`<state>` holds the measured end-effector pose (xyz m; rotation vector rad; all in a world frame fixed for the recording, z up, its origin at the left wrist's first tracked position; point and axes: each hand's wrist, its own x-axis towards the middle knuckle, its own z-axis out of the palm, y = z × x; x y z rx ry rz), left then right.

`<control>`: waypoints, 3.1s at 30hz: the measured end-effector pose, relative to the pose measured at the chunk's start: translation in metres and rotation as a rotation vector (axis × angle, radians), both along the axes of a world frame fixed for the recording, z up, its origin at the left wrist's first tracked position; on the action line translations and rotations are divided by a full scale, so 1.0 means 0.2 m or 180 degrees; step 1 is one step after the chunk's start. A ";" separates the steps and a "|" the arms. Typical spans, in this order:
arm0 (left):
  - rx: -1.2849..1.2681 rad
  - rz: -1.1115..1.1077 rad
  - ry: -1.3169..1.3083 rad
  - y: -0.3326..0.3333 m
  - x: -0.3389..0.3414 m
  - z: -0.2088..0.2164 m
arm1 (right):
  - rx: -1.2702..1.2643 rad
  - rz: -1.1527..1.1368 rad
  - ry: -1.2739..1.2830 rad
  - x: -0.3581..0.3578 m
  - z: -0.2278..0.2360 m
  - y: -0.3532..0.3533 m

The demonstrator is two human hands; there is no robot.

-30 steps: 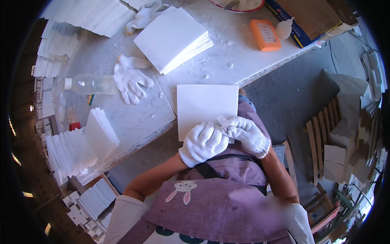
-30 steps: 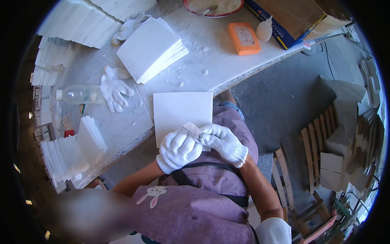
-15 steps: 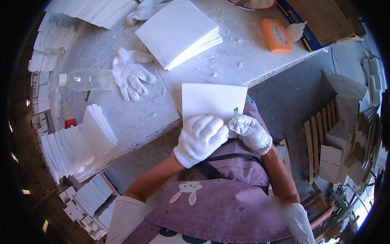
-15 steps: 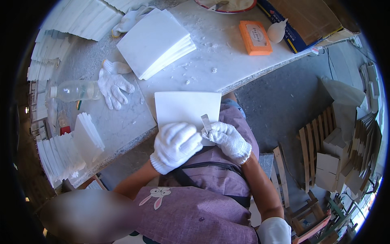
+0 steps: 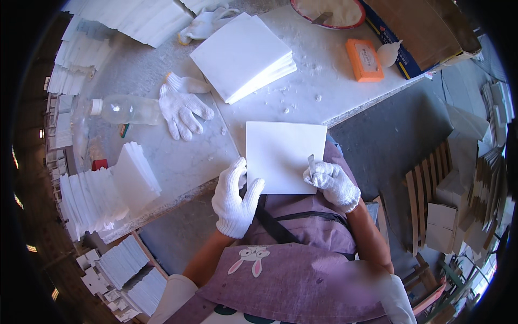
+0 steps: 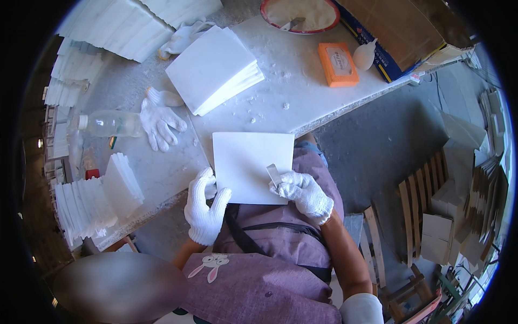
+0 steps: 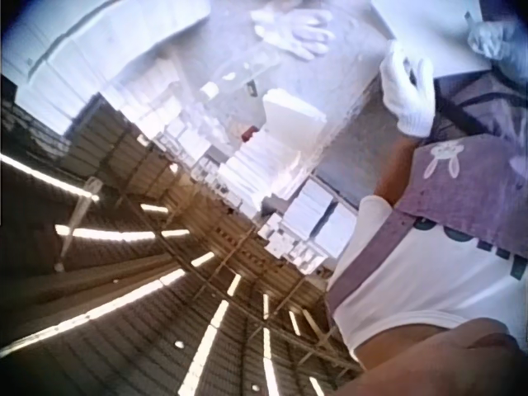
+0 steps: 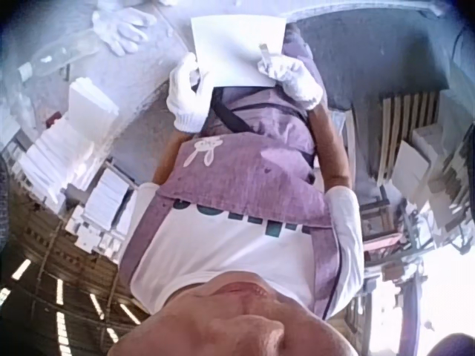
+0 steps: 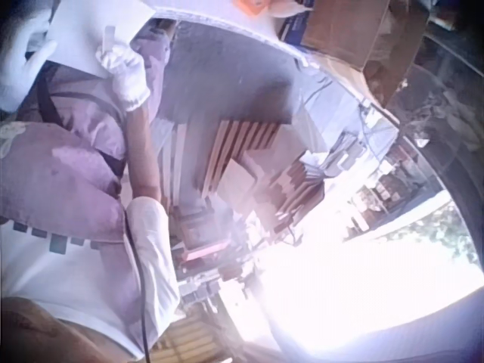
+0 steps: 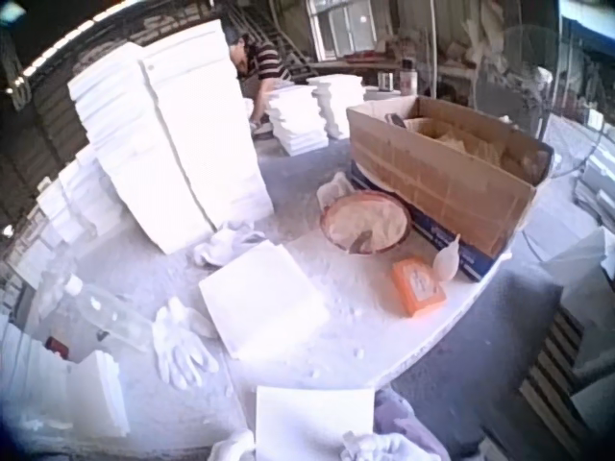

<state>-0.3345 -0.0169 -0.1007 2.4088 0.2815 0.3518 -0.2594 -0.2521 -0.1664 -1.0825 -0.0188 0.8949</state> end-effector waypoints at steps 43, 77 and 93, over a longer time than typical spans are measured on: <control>0.2033 0.0132 -0.0279 0.22 0.56 0.14 | 0.0471 -0.1324 -0.0046 0.64 0.38 0.15; 0.1639 -0.0988 -0.0550 0.23 1.21 0.09 | -0.4939 -0.0484 -0.4333 1.31 0.74 0.16; 0.1595 -0.1002 -0.0690 0.22 1.21 0.11 | -0.4810 -0.1489 -0.4616 0.71 0.36 0.13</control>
